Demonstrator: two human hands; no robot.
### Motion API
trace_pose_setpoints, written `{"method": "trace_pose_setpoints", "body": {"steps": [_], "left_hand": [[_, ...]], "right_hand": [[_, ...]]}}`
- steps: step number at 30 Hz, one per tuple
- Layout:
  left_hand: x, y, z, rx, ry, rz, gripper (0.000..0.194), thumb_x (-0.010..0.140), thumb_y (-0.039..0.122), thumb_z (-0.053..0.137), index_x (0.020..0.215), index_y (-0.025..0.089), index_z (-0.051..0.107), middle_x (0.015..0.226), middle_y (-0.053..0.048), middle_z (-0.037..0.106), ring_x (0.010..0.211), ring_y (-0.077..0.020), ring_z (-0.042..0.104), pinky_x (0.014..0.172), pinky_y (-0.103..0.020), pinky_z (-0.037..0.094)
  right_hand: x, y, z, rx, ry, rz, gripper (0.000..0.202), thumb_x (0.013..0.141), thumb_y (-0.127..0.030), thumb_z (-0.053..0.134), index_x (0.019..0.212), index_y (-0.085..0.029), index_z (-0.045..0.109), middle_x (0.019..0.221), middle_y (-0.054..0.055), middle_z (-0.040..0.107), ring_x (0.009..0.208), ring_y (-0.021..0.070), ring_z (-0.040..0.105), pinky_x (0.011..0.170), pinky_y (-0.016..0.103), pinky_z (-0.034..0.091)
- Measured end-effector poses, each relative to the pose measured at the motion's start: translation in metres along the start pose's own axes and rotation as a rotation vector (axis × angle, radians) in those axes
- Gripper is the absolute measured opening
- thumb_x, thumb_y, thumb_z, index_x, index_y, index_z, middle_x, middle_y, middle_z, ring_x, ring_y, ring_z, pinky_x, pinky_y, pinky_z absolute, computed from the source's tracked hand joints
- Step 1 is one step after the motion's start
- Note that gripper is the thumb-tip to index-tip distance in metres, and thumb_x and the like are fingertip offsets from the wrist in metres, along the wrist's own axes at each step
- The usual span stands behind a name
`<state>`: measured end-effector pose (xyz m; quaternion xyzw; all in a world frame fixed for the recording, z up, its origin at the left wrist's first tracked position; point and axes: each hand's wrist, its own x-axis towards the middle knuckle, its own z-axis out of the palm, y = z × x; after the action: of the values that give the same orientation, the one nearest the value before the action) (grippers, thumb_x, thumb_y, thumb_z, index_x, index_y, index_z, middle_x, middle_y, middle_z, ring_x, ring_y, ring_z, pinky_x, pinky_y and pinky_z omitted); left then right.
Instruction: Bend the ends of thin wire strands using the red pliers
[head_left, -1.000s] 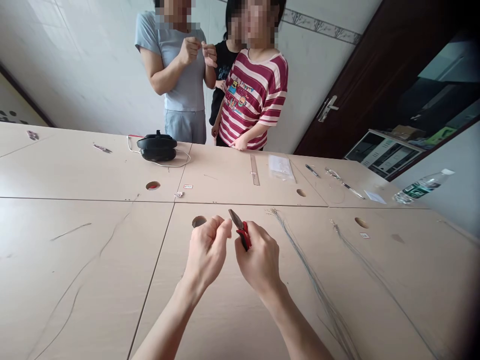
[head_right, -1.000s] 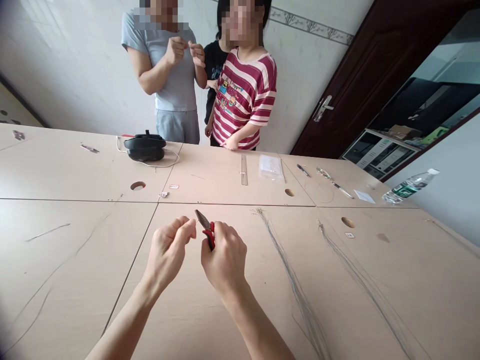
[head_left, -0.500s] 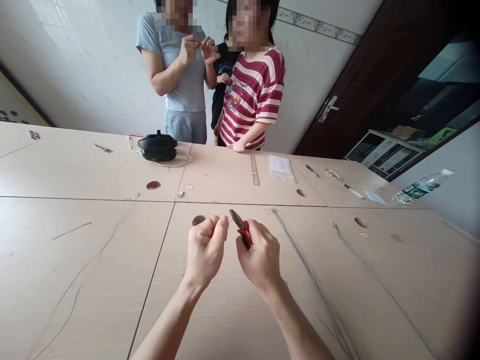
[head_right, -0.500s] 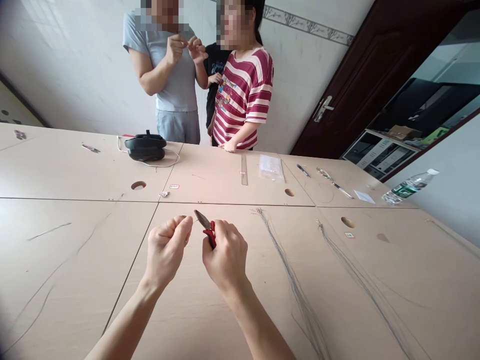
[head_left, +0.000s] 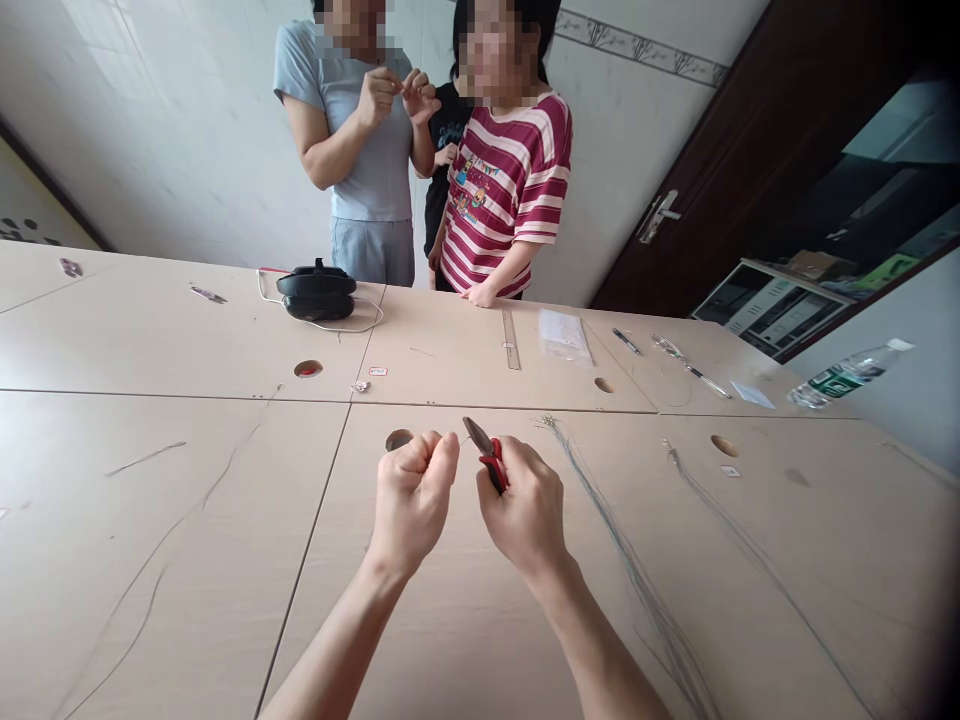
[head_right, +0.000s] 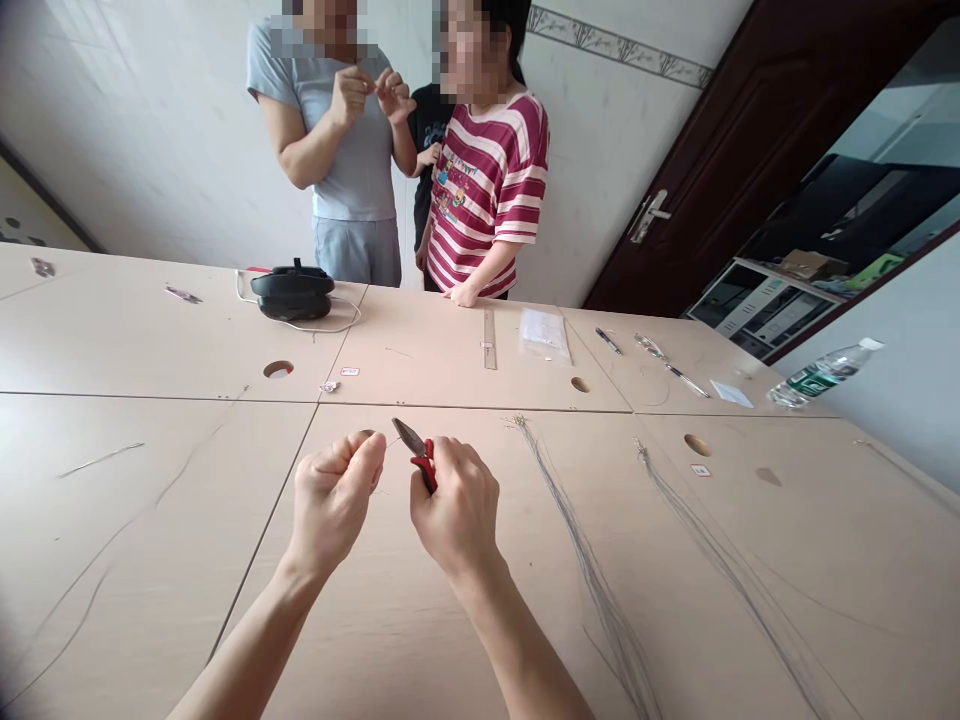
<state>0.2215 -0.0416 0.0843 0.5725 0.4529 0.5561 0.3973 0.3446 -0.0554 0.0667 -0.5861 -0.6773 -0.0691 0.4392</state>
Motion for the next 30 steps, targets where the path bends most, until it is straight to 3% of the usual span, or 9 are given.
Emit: {"method": "trace_pose_setpoints", "body": {"steps": [19, 30], "left_hand": [[0.0013, -0.0011, 0.0000, -0.023, -0.013, -0.039, 0.042, 0.089, 0.028, 0.047, 0.054, 0.021, 0.026, 0.052, 0.005, 0.027, 0.049, -0.0092, 0.023, 0.045, -0.026, 0.021], [0.0018, -0.0039, 0.0014, -0.046, -0.006, -0.049, 0.042, 0.088, 0.026, 0.048, 0.055, 0.022, 0.024, 0.052, 0.005, 0.026, 0.050, -0.0090, 0.022, 0.045, -0.026, 0.021]], "right_hand": [[0.0010, 0.0050, 0.0013, 0.016, -0.045, 0.023, 0.014, 0.074, -0.010, 0.045, 0.069, -0.023, 0.044, 0.056, -0.004, 0.047, 0.050, 0.0137, 0.044, 0.048, 0.023, 0.031], [0.0004, 0.0104, 0.0042, 0.016, -0.074, 0.046, 0.012, 0.076, -0.011, 0.046, 0.071, -0.022, 0.047, 0.062, -0.001, 0.059, 0.055, 0.0154, 0.052, 0.051, 0.024, 0.036]]}}
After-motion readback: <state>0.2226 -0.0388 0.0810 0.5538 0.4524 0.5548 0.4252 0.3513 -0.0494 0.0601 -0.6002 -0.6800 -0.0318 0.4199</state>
